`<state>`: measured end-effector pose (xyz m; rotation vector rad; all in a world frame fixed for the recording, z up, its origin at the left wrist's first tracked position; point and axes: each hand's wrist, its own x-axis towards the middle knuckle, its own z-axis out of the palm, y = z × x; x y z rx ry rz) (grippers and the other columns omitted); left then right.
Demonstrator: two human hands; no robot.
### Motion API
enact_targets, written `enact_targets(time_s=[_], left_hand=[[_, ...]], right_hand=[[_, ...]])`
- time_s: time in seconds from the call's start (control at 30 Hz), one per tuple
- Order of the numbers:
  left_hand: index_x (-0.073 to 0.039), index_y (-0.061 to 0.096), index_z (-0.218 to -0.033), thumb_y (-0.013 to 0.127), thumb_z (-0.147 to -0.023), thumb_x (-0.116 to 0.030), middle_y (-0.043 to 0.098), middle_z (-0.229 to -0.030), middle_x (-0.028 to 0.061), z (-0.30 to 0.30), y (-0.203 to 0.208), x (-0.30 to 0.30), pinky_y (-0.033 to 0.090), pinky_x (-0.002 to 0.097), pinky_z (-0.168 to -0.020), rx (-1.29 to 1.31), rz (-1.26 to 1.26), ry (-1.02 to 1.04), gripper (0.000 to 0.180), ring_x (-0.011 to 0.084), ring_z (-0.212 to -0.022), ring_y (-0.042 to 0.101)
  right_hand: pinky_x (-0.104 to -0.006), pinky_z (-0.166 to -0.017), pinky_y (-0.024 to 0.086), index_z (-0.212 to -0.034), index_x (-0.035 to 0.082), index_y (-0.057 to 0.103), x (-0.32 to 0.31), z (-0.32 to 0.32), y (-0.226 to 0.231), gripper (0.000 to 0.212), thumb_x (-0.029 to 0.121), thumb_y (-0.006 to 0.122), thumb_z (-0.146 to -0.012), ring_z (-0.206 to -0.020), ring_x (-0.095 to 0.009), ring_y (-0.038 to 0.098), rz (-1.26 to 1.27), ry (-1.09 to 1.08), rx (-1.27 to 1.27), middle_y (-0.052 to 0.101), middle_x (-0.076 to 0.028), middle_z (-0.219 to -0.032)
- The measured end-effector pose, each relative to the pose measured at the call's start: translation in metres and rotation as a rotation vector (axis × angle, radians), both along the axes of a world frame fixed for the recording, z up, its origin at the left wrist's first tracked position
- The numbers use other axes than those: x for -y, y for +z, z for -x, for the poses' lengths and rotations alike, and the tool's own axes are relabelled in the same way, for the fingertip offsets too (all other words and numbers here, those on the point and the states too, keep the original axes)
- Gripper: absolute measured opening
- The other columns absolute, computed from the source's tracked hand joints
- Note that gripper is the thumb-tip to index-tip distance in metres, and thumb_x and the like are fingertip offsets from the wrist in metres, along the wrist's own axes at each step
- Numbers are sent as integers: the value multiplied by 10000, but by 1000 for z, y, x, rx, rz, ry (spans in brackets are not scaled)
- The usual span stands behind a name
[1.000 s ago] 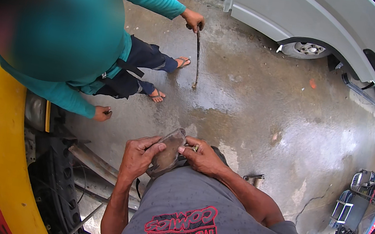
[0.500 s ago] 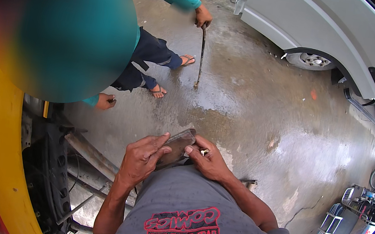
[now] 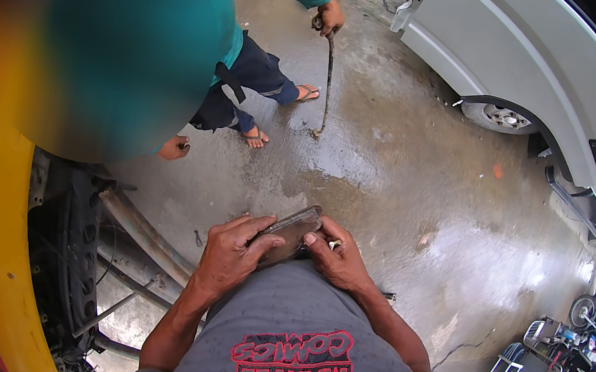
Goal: The person holds a small rusty metal bracket with both hands, turning it over to view different sides and edges. The person squats and stands while continuing to handle the part, occasionally pointing toward a nearby white van.
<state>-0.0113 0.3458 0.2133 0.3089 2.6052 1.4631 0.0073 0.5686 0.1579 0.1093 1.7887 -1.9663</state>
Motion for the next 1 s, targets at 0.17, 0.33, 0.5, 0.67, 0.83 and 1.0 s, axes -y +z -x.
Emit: enact_targets(time_s=[0.17, 0.33, 0.5, 0.67, 0.83, 1.0], left_hand=[[55, 739, -1085, 818, -808, -92, 751, -964, 176, 0, 5, 2, 558, 313, -716, 44, 3, 49, 323, 211, -810, 725], [51, 734, -1084, 818, -803, -83, 742, -950, 158, -1, 5, 5, 551, 309, -707, 62, -29, 60, 323, 192, -784, 702], [50, 732, -1088, 814, -804, -74, 738, -957, 140, -2, 5, 8, 547, 301, -703, 92, -53, 67, 321, 175, -775, 690], [55, 729, -1093, 814, -803, -66, 738, -965, 132, -4, 3, 12, 547, 293, -700, 119, -63, 79, 325, 155, -777, 685], [56, 728, -1093, 817, -799, -66, 736, -958, 132, -3, 3, 16, 550, 289, -694, 162, -69, 82, 330, 155, -764, 686], [58, 723, -1097, 804, -805, -71, 732, -953, 136, 0, 6, 20, 550, 300, -688, 171, -58, 47, 330, 163, -758, 687]], right_hand=[[-257, -658, 378, -1104, 44, 603, 5, -1, -1, 254, 279, 633, -1014, -731, -68, 421, 45, -4, 49, 481, 37, -795], [-245, -624, 361, -1115, 58, 609, 10, -4, -6, 252, 288, 633, -1015, -707, -47, 408, 75, -21, 73, 469, 57, -781], [-234, -598, 350, -1126, 63, 607, 12, -4, -3, 264, 298, 639, -1010, -682, -32, 403, 130, -8, 122, 465, 64, -777], [-228, -539, 324, -1136, 77, 599, 16, -4, -2, 261, 300, 643, -1009, -622, -25, 392, 167, -9, 103, 459, 75, -754], [-224, -472, 303, -1195, 88, 578, 19, -3, -4, 276, 284, 643, -1011, -536, -22, 381, 217, -5, 166, 455, 69, -739], [-226, -452, 296, -1218, 90, 574, 23, -4, -5, 285, 272, 643, -1010, -507, -24, 373, 240, -18, 174, 462, 64, -741]])
